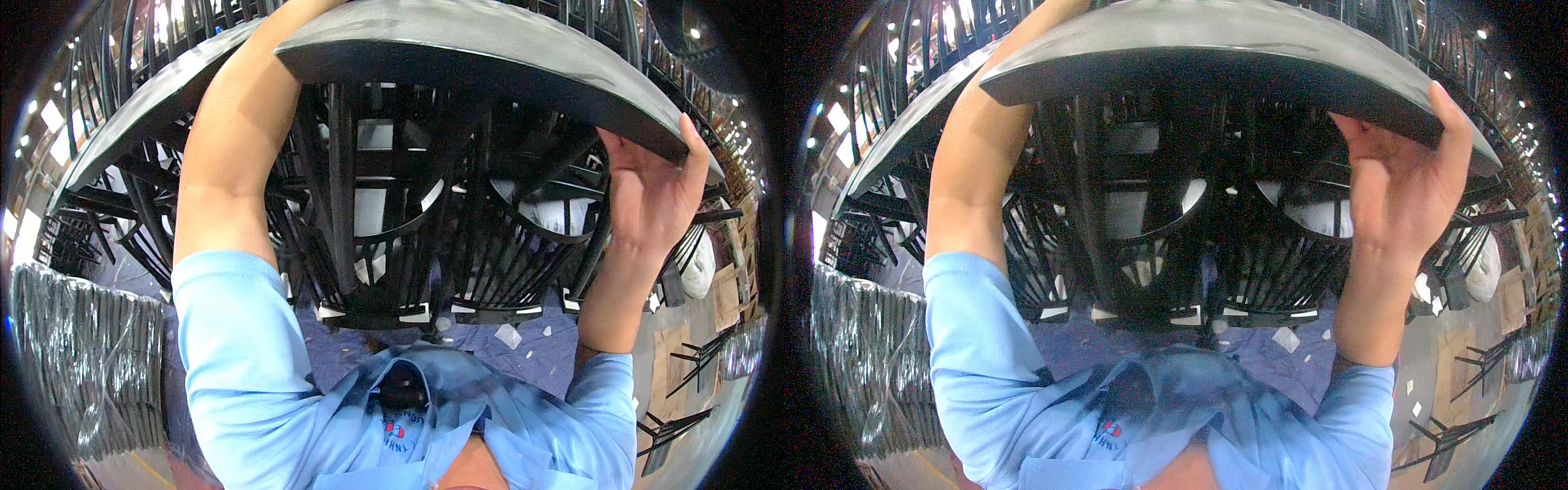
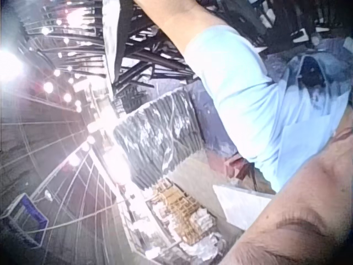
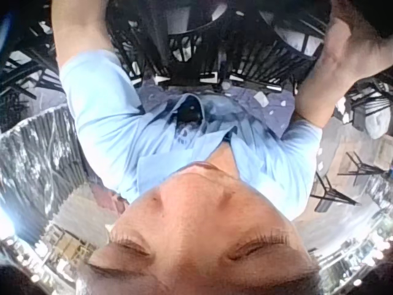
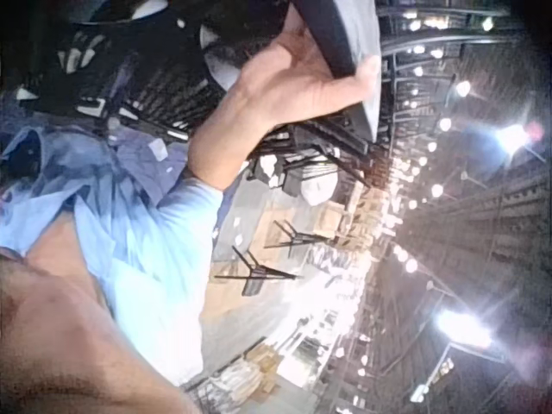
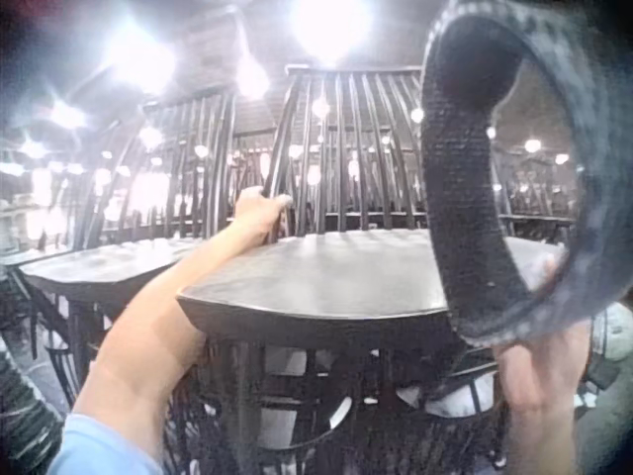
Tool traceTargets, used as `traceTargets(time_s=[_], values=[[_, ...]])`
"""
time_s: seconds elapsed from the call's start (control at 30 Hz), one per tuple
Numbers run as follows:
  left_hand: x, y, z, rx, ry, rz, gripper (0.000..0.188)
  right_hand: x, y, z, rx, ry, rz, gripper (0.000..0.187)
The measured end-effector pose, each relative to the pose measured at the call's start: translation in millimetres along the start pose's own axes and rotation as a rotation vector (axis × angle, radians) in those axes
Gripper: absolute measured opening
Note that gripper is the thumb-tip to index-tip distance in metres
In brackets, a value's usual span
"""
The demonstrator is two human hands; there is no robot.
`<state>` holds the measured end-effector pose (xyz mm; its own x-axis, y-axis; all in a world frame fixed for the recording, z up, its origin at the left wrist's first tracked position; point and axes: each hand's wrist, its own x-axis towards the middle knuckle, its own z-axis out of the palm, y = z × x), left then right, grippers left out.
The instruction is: The person picks white foam pieces from a plastic bag and places them on the seats of black chairs. The person then lifts and stacks the chairs into a pile.
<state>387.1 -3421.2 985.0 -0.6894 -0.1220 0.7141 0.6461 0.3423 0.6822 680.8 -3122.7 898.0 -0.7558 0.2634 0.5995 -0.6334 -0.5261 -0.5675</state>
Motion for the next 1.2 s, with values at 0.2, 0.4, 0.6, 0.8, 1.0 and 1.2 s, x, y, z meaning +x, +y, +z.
traceTargets(time_s=[0.2, 0.4, 0.6, 0.8, 1.0, 1.2], values=[[1, 4, 6, 0.106, 0.007, 0.040, 0.026, 14, -6, -19, 0.036, -0.002, 0.047, 0.035], [7, -6, 34, 0.012, -0.021, 0.043, 0.020, 18, -6, -38, 0.036, 0.021, 0.035, 0.036], [2, 3, 36, -0.012, -0.059, 0.001, 0.017, 12, 0, -30, 0.001, 0.087, -0.008, 0.036], [5, -2, 30, -0.116, -0.175, -0.031, 0.027, 11, -2, -29, -0.012, 0.047, 0.040, 0.041], [-2, -8, 11, 0.052, -0.203, 0.036, 0.044, 7, 0, -30, 0.095, -0.077, 0.131, 0.049], [-41, 9, -17, -0.177, -0.100, -0.157, 0.047, 5, -2, -57, 0.240, -0.395, 0.244, 0.077]])
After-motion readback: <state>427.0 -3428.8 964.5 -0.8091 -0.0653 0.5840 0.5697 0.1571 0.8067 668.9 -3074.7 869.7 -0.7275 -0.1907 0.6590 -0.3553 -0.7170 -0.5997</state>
